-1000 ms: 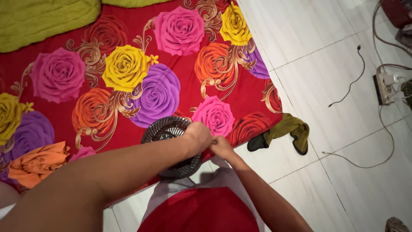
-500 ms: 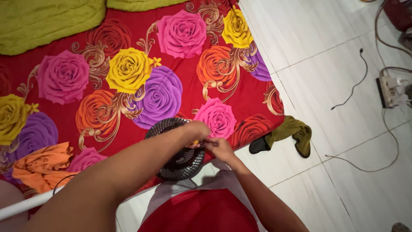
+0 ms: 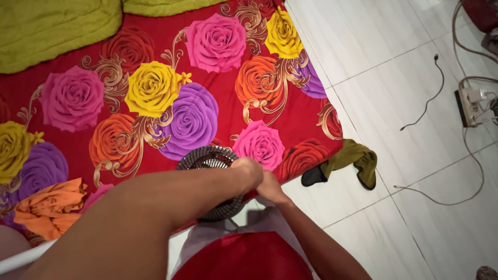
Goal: The person kneels on the floor and disassembles the front grille of a pedestal fan, then wipes the fan head and blades with a cloth. They unplug the fan's power cord from the wall, carry the fan head across the room, spray it with liquid from a spray bottle, and use a screwdriver to remove the cover of a wall power socket.
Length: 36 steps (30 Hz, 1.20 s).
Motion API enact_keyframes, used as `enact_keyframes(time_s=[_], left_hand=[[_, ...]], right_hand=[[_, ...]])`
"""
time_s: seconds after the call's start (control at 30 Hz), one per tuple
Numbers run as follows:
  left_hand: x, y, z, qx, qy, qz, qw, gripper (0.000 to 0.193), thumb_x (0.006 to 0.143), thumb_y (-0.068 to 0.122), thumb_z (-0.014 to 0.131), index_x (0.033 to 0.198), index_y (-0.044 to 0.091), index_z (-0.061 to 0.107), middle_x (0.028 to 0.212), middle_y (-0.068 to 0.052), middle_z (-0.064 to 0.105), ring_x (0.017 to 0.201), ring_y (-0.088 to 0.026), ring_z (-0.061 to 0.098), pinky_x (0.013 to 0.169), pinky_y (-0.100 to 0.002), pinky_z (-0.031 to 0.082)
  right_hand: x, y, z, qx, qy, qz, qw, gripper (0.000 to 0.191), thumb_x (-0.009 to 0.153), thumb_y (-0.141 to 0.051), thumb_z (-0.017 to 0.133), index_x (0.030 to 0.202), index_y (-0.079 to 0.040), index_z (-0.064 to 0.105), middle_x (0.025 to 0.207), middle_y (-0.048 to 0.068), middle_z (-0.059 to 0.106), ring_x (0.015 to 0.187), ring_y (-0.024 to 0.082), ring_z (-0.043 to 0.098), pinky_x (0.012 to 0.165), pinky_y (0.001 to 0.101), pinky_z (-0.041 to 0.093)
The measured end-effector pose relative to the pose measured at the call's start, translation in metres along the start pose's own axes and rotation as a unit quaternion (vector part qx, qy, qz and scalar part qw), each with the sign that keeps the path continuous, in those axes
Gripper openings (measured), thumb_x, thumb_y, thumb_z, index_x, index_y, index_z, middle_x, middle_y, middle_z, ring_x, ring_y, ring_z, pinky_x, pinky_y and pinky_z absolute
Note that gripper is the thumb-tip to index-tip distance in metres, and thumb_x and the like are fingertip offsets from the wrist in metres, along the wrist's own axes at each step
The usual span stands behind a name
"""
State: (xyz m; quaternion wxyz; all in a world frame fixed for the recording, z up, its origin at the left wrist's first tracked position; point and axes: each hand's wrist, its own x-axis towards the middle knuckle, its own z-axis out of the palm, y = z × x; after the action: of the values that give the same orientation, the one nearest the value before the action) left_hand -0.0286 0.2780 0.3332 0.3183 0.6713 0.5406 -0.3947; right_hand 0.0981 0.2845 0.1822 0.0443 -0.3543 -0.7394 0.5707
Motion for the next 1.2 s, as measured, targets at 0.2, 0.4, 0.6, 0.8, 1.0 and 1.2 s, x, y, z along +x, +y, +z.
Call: enact_keyframes(time_s=[0.2, 0.4, 0.6, 0.8, 1.0, 1.2], left_hand=[[0.02, -0.024, 0.005, -0.106, 0.097, -0.014, 0.989, 0.031, 0.083, 0.027, 0.078, 0.109, 0.01, 0.08, 0.109, -0.012, 0.076, 0.098, -0.025, 0.071, 0.077, -0.042, 0.058], [0.013, -0.057, 0.035, -0.675, -0.09, -0.085, 0.727, 0.025, 0.095, 0.027, 0.054, 0.1, 0.01, 0.071, 0.09, -0.009, 0.07, 0.081, -0.023, 0.068, 0.066, -0.04, 0.057], [-0.005, -0.046, 0.015, -0.38, -0.018, -0.037, 0.924, 0.029, 0.085, 0.028, 0.069, 0.108, 0.013, 0.076, 0.102, -0.01, 0.073, 0.095, -0.024, 0.071, 0.079, -0.04, 0.057], [-0.019, -0.016, 0.001, -0.228, 0.06, -0.071, 0.969, 0.043, 0.077, 0.028, 0.081, 0.118, 0.014, 0.081, 0.117, -0.012, 0.075, 0.11, -0.026, 0.073, 0.091, -0.041, 0.057], [0.011, 0.011, 0.017, -0.092, 0.11, -0.055, 0.988, 0.043, 0.08, 0.021, 0.082, 0.121, 0.011, 0.077, 0.127, -0.008, 0.072, 0.11, -0.027, 0.074, 0.076, -0.051, 0.065], [0.01, 0.005, 0.013, -0.031, 0.054, -0.023, 0.998, 0.04, 0.083, 0.027, 0.079, 0.12, 0.012, 0.077, 0.117, -0.006, 0.078, 0.104, -0.024, 0.076, 0.077, -0.049, 0.062]], right_hand=[[0.006, -0.002, 0.001, 0.214, -0.068, 0.051, 0.973, 0.023, 0.09, -0.014, 0.073, 0.112, -0.007, 0.075, 0.1, 0.008, 0.078, 0.086, 0.019, 0.071, 0.073, 0.0335, 0.056], [0.016, -0.043, 0.008, 0.357, -0.202, 0.252, 0.877, 0.051, 0.081, -0.004, 0.059, 0.127, -0.025, 0.057, 0.096, -0.006, 0.07, 0.08, 0.011, 0.066, 0.06, 0.0303, 0.05], [0.024, -0.05, 0.011, 0.314, -0.255, 0.237, 0.883, 0.025, 0.098, -0.025, 0.061, 0.121, -0.016, 0.064, 0.096, -0.002, 0.07, 0.077, 0.01, 0.063, 0.062, 0.0271, 0.051], [0.022, -0.043, 0.005, 0.31, -0.283, 0.229, 0.878, 0.029, 0.096, -0.023, 0.061, 0.123, -0.015, 0.063, 0.1, -0.001, 0.069, 0.082, 0.012, 0.063, 0.066, 0.0281, 0.051], [0.014, -0.042, 0.005, 0.299, -0.282, 0.219, 0.885, 0.033, 0.094, -0.022, 0.061, 0.126, -0.014, 0.061, 0.105, 0.001, 0.069, 0.087, 0.014, 0.063, 0.07, 0.0291, 0.05], [0.016, -0.043, 0.002, 0.292, -0.282, 0.203, 0.891, 0.037, 0.093, -0.021, 0.061, 0.128, -0.013, 0.06, 0.109, 0.003, 0.068, 0.092, 0.015, 0.062, 0.075, 0.0301, 0.05]])
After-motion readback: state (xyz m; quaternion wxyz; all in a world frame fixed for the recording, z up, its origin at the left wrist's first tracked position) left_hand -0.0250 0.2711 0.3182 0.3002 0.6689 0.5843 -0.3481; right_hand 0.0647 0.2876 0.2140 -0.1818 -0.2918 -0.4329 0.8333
